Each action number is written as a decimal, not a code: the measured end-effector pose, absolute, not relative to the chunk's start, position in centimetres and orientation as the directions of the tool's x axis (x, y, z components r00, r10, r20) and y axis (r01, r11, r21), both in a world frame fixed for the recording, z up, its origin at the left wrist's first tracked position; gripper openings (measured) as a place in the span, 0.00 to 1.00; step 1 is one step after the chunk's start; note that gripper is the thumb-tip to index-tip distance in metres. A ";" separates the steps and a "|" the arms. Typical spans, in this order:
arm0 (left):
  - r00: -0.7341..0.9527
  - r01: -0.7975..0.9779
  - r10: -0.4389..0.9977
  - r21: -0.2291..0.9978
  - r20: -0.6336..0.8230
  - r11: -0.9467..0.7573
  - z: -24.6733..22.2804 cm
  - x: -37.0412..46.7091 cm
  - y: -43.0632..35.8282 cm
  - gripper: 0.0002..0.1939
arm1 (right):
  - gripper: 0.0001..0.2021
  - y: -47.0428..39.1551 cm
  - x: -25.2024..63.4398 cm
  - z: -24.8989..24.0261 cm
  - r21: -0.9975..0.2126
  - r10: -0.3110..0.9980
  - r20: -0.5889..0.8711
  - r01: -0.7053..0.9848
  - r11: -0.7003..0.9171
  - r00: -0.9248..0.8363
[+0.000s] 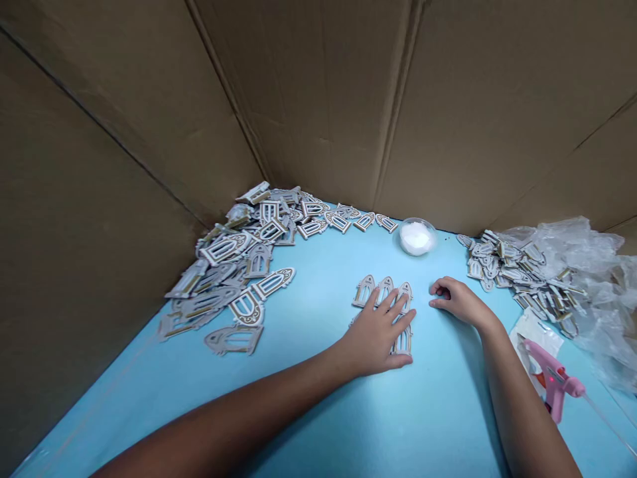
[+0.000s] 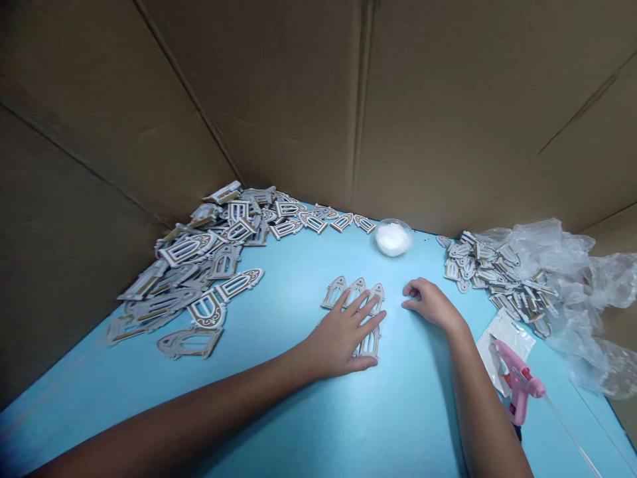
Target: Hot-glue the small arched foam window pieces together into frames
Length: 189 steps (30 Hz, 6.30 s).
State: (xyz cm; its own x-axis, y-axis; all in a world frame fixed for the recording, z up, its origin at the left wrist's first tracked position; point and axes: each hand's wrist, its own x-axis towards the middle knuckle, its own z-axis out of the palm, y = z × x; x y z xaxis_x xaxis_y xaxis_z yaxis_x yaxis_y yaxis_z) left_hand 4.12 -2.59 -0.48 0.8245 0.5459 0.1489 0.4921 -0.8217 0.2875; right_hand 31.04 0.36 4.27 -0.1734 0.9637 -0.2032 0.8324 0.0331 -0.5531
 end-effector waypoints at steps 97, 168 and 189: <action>0.538 -0.123 0.843 0.992 0.034 0.038 5.8 -0.4 4.3 0.41 | 0.19 5.6 21.7 8.6 -0.925 0.967 0.251 0.281 0.255 -0.050; 0.373 -0.048 0.916 0.989 0.147 -0.139 0.5 0.0 2.3 0.16 | 0.11 0.1 20.9 4.4 -0.913 0.992 0.112 0.400 0.080 0.056; 0.423 0.209 0.880 0.922 0.215 -0.326 0.1 -0.3 2.4 0.11 | 0.05 -0.1 20.3 3.7 -0.635 0.966 0.155 0.729 0.257 -0.205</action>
State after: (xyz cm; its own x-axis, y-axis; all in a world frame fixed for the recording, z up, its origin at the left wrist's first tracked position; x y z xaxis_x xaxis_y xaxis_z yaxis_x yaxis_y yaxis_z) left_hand -0.29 2.43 0.14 0.4234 0.8801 0.2147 0.2095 -0.3257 0.9220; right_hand 20.31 -0.08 3.66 -0.2054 0.9663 0.1549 0.7289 0.2567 -0.6347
